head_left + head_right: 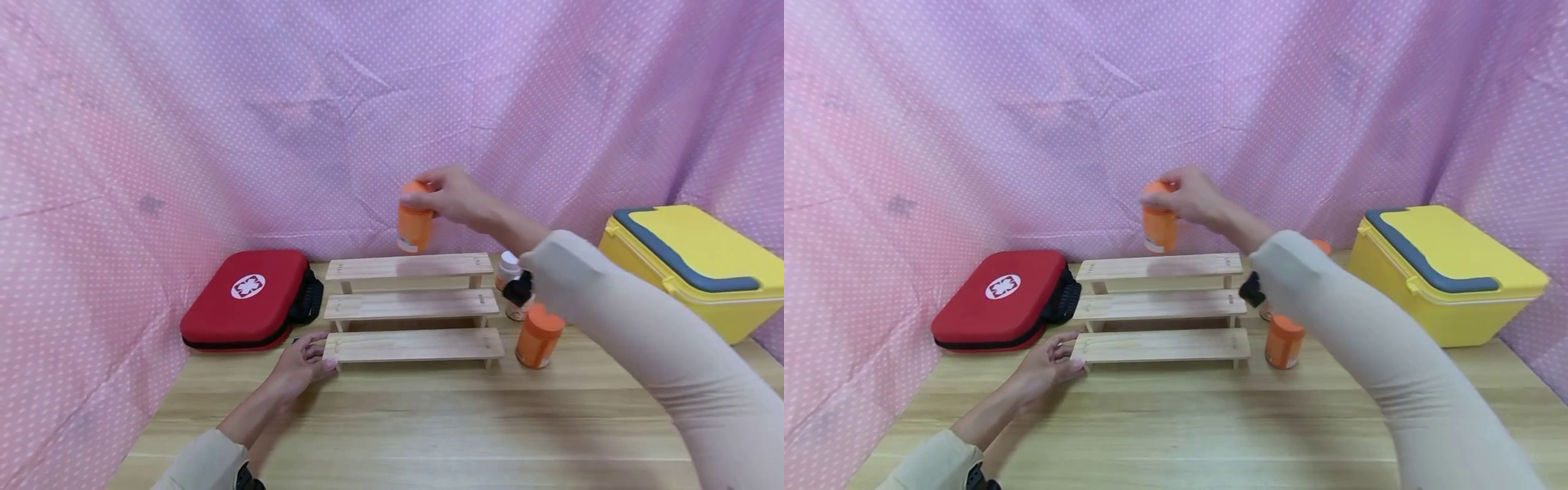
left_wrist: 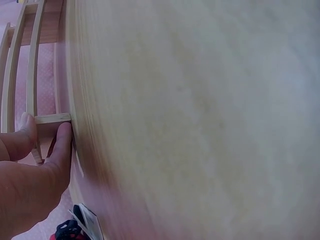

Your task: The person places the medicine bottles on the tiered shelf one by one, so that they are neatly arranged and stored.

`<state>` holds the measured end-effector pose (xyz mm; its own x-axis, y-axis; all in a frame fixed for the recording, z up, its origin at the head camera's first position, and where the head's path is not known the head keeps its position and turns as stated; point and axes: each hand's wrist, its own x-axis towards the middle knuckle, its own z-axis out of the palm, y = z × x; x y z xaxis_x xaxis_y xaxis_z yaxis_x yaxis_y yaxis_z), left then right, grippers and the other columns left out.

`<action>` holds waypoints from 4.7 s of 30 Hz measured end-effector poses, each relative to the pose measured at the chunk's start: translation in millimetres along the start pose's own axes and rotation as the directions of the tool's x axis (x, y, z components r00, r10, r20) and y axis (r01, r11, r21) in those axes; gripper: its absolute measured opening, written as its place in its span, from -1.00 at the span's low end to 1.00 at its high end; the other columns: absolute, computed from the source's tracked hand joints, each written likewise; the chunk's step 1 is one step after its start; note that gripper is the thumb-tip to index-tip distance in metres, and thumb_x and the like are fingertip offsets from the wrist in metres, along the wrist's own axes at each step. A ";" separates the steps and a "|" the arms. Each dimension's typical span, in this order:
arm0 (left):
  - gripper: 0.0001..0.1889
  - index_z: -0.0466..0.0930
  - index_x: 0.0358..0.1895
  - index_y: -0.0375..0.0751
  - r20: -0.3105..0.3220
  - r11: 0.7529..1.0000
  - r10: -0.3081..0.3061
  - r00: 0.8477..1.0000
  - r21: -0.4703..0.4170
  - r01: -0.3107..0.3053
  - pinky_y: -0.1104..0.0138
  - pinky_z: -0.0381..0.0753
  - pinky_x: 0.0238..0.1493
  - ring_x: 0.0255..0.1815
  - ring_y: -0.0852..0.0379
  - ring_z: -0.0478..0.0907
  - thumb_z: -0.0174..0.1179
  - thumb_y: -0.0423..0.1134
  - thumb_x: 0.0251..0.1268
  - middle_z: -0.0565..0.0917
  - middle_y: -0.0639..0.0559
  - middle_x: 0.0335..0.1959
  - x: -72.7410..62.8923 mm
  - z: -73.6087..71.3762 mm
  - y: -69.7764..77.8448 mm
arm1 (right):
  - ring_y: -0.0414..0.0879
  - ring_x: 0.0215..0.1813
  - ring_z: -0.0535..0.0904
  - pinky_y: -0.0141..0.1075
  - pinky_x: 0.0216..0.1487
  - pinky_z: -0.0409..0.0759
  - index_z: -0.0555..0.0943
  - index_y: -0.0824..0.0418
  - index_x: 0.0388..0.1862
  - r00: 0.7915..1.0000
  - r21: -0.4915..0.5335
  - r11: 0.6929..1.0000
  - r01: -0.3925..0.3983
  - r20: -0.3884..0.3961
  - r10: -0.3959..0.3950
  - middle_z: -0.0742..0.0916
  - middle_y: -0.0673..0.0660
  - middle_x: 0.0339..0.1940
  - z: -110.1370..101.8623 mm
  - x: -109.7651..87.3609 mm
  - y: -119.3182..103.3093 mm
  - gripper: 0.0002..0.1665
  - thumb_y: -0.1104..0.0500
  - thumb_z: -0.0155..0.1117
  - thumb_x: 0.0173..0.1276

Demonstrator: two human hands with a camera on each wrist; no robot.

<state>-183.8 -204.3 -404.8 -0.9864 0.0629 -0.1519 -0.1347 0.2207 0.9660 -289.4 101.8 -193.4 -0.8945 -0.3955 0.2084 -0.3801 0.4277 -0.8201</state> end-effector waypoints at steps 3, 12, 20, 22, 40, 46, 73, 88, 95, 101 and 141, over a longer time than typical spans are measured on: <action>-0.38 0.25 0.33 -0.42 0.001 1.000 -0.003 1.000 0.010 0.003 0.28 0.67 -0.08 0.02 -0.07 0.55 0.20 -0.61 0.18 0.55 -0.39 0.06 0.3 1.6 1.7 | 0.01 -0.13 0.60 -0.18 -0.10 0.65 0.60 0.29 0.07 0.999 0.008 1.000 -0.008 0.052 0.007 0.69 0.20 -0.11 19.4 13.3 0.2 -0.58 0.07 0.32 0.33; -0.37 0.22 0.34 -0.43 0.006 1.000 -0.005 1.000 0.005 0.005 0.32 0.67 -0.10 0.03 -0.06 0.55 0.19 -0.62 0.18 0.53 -0.41 0.08 0.8 2.4 4.2 | -0.01 -0.13 0.59 -0.22 -0.11 0.65 0.61 0.29 0.05 0.995 0.008 0.999 -0.046 0.090 0.045 0.68 0.18 -0.10 50.3 28.9 5.6 -0.59 0.10 0.35 0.29; -0.38 0.22 0.33 -0.43 0.004 1.000 -0.010 1.000 -0.017 0.010 0.30 0.68 -0.11 -0.03 -0.02 0.56 0.17 -0.66 0.17 0.53 -0.42 0.07 0.0 1.2 2.7 | -0.05 -0.12 0.49 -0.30 -0.17 0.58 0.65 0.24 -0.04 0.996 -0.077 0.996 -0.042 0.081 0.049 0.65 0.12 -0.17 60.8 29.2 10.6 -0.60 0.03 0.39 0.24; -0.37 0.22 0.34 -0.43 0.007 1.000 -0.014 1.000 -0.022 0.014 0.28 0.68 -0.10 -0.02 -0.02 0.56 0.16 -0.66 0.17 0.53 -0.43 0.08 -0.4 1.2 2.6 | -0.05 -0.13 0.49 -0.30 -0.19 0.56 0.64 0.24 -0.04 0.996 -0.093 0.995 -0.043 0.072 0.050 0.65 0.12 -0.18 61.1 28.9 11.0 -0.59 0.01 0.38 0.24; -0.39 0.24 0.31 -0.44 0.008 1.000 -0.013 1.000 0.007 0.013 0.30 0.68 -0.11 -0.01 -0.03 0.55 0.17 -0.65 0.17 0.53 -0.42 0.07 -0.5 0.5 4.9 | 0.08 0.32 0.37 -0.03 0.28 0.42 0.16 0.16 0.50 0.986 -0.085 0.993 -0.080 0.142 0.091 0.42 0.24 0.37 38.4 15.2 10.2 -0.08 -0.14 0.28 0.30; -0.40 0.25 0.31 -0.43 0.000 1.000 -0.017 1.000 0.007 0.017 0.27 0.68 -0.11 -0.03 -0.02 0.56 0.17 -0.66 0.16 0.53 -0.42 0.07 0.5 0.2 3.5 | 0.17 0.38 0.30 0.08 0.31 0.37 0.11 0.18 0.52 0.992 -0.132 0.990 -0.043 0.112 0.058 0.31 0.29 0.45 -5.7 -25.7 18.9 -0.12 -0.05 0.26 0.36; -0.38 0.26 0.30 -0.42 0.008 0.998 -0.018 1.000 0.056 0.018 0.22 0.67 -0.07 0.06 -0.12 0.53 0.23 -0.61 0.15 0.52 -0.43 0.11 0.6 -1.2 3.6 | 0.32 0.20 0.45 0.15 0.08 0.52 0.26 0.38 0.40 0.991 -0.341 0.931 -0.133 -0.022 0.134 0.53 0.38 0.21 -56.7 -199.3 133.9 -0.11 0.01 0.41 0.23; -0.37 0.22 0.33 -0.41 0.013 0.999 -0.039 0.999 0.000 0.039 0.22 0.67 -0.06 0.01 -0.04 0.54 0.20 -0.61 0.17 0.54 -0.38 0.07 2.2 -1.2 2.2 | 0.04 0.05 0.58 -0.24 -0.01 0.64 0.31 0.35 0.39 0.995 -0.278 0.956 -0.094 0.016 0.103 0.63 0.28 0.10 -38.1 -202.7 151.0 -0.17 0.05 0.40 0.24; -0.35 0.22 0.33 -0.41 0.010 0.999 -0.033 0.999 0.017 0.033 0.23 0.68 -0.07 0.01 -0.04 0.55 0.23 -0.60 0.15 0.55 -0.37 0.06 1.5 -1.2 2.9 | -0.10 0.06 0.56 -0.48 -0.06 0.58 0.30 0.32 0.40 0.993 -0.223 0.968 -0.116 0.009 0.121 0.60 0.32 0.15 -34.1 -204.6 152.2 -0.25 0.07 0.31 0.33; -0.34 0.22 0.33 -0.41 0.010 0.999 -0.028 1.000 0.035 0.027 0.27 0.68 -0.09 -0.01 -0.02 0.55 0.26 -0.58 0.14 0.56 -0.36 0.05 2.1 -1.2 3.2 | -0.21 0.05 0.55 -0.49 -0.05 0.57 0.30 0.35 0.39 0.993 -0.192 0.976 -0.107 0.023 0.113 0.59 0.32 0.15 -33.7 -204.9 153.1 -0.29 0.11 0.27 0.36; -0.36 0.22 0.33 -0.40 0.016 0.999 -0.042 0.999 0.033 0.041 0.26 0.67 -0.07 -0.04 0.01 0.54 0.24 -0.57 0.17 0.55 -0.34 0.06 1.4 -1.8 4.5 | -0.45 -0.05 0.56 -0.58 -0.15 0.57 0.38 0.27 0.37 0.995 -0.211 0.977 0.020 -0.090 -0.040 0.64 0.22 0.11 -69.7 -192.8 105.9 -0.31 0.28 0.35 0.27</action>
<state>-186.0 -205.0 -400.3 -0.9783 0.0690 -0.1953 -0.1719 0.2553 0.9515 -173.6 280.0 -283.3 -0.8961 -0.3378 0.2879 -0.4392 0.5816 -0.6847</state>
